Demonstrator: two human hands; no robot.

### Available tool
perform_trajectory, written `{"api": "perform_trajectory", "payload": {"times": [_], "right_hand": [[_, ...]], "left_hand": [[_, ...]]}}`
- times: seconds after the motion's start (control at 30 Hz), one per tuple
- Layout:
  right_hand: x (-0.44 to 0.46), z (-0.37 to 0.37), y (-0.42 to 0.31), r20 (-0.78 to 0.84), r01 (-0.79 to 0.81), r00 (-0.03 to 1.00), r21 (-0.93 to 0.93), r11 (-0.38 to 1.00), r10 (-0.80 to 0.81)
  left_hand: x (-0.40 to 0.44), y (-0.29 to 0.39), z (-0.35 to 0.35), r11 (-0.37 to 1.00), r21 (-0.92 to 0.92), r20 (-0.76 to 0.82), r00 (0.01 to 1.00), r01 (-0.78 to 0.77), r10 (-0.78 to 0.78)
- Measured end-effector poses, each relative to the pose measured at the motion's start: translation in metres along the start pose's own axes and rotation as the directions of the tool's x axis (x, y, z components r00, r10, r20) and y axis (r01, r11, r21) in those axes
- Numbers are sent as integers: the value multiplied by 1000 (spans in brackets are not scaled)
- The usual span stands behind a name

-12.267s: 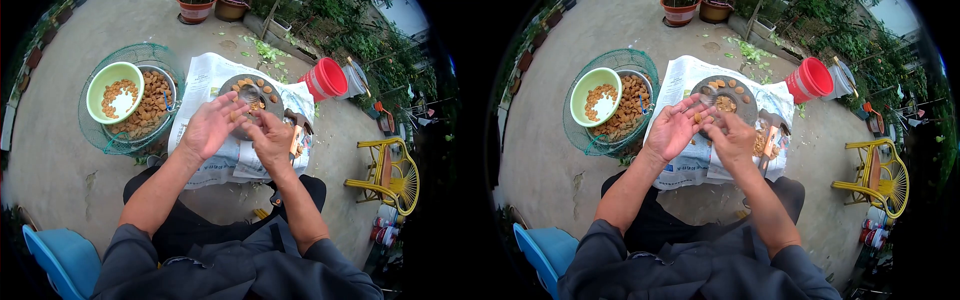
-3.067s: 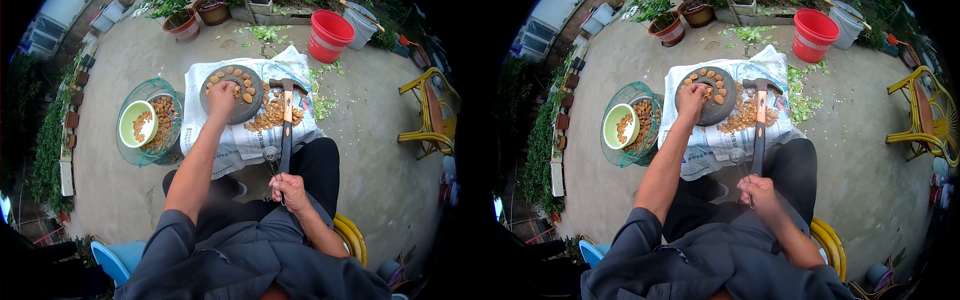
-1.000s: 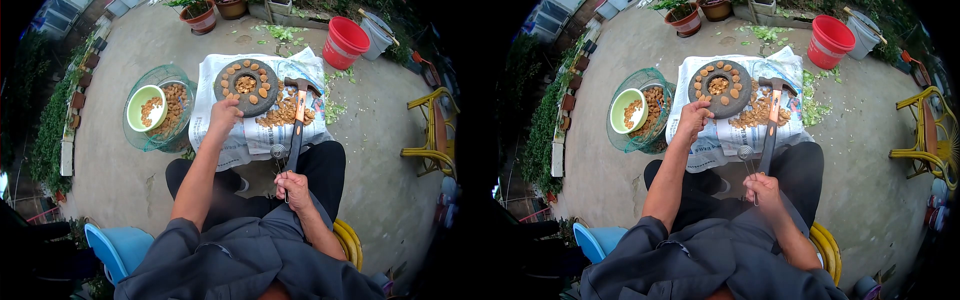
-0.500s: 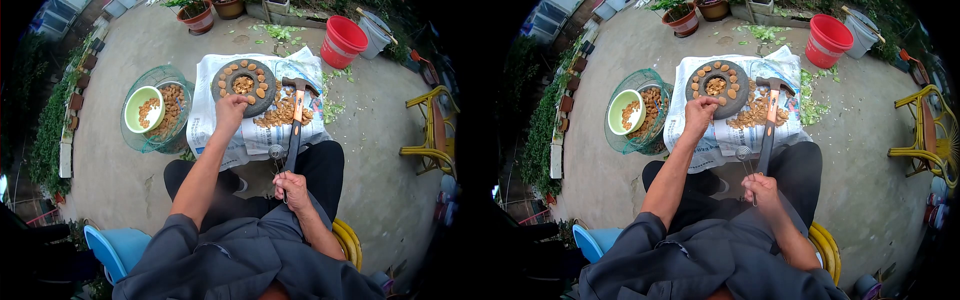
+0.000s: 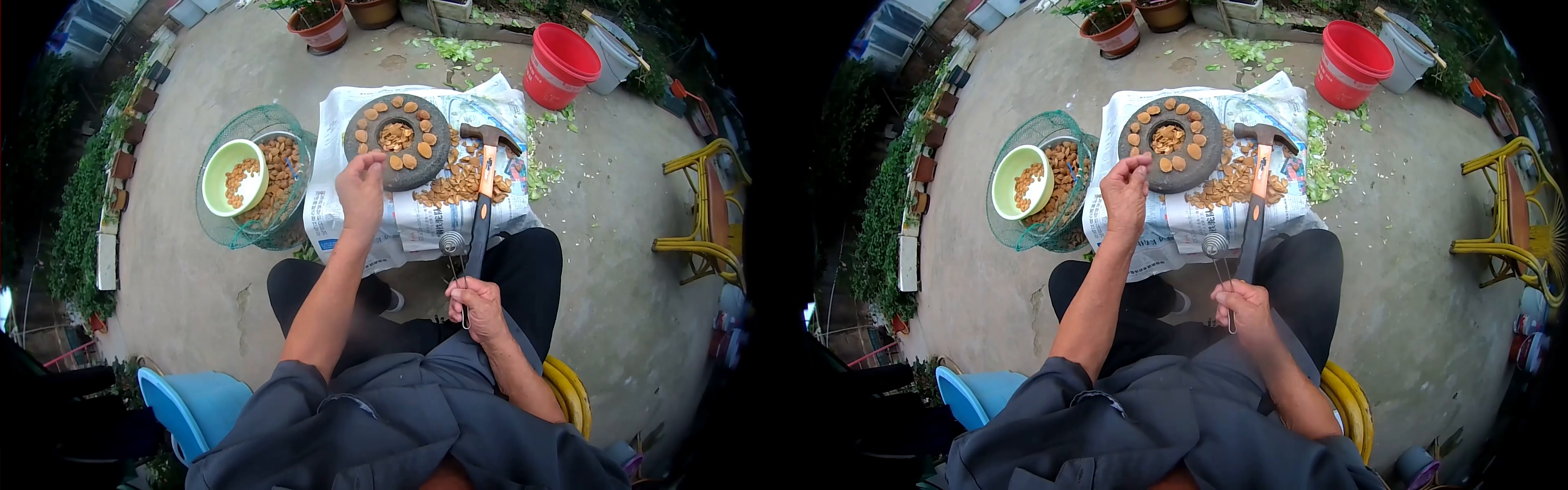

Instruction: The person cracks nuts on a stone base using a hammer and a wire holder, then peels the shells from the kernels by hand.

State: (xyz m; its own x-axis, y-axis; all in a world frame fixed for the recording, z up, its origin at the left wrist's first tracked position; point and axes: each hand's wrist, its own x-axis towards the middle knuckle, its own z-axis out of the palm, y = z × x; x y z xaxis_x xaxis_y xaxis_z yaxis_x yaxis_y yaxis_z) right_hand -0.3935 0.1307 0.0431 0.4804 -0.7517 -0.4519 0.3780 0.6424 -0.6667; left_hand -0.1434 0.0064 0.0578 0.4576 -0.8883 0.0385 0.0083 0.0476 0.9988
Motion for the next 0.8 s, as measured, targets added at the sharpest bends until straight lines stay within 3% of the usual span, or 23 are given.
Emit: {"api": "perform_trajectory", "payload": {"times": [0.07, 0.1, 0.2, 0.3, 0.4, 0.43, 0.67, 0.77, 0.8], "right_hand": [[3, 3, -4, -26, 26, 999, -16, 1000, -26], [6, 6, -6, -48, 45, 998, -34, 998, -47], [21, 13, -13, -57, 195, 976, -179, 964, -208], [39, 24, -20, -39, 362, 916, -351, 864, -399], [42, 53, -29, -117, 287, 940, -245, 926, -322], [42, 61, -29, -130, 189, 971, -93, 978, -200], [38, 64, -1, -25, 126, 991, -199, 972, -134], [34, 63, 1, 40, 154, 988, -182, 971, -149], [32, 64, -1, -16, 195, 979, -221, 956, -204]], "left_hand": [[-18, 13, -6, 978, -161, 15, 991, 134, -133], [-32, 18, -4, 978, -109, -5, 983, 180, -181], [-81, 10, -13, 880, 57, 162, 865, 472, -475], [-133, 8, -9, 792, 81, 389, 712, 605, -584], [-158, 31, -4, 710, -82, 515, 640, 699, -570], [-161, 31, -4, 702, -132, 531, 648, 700, -546], [-176, 31, -12, 653, -328, 500, 712, 683, -493], [-182, 34, -15, 656, -385, 449, 753, 649, -481], [-182, 31, -19, 645, -411, 436, 760, 644, -482]]}}
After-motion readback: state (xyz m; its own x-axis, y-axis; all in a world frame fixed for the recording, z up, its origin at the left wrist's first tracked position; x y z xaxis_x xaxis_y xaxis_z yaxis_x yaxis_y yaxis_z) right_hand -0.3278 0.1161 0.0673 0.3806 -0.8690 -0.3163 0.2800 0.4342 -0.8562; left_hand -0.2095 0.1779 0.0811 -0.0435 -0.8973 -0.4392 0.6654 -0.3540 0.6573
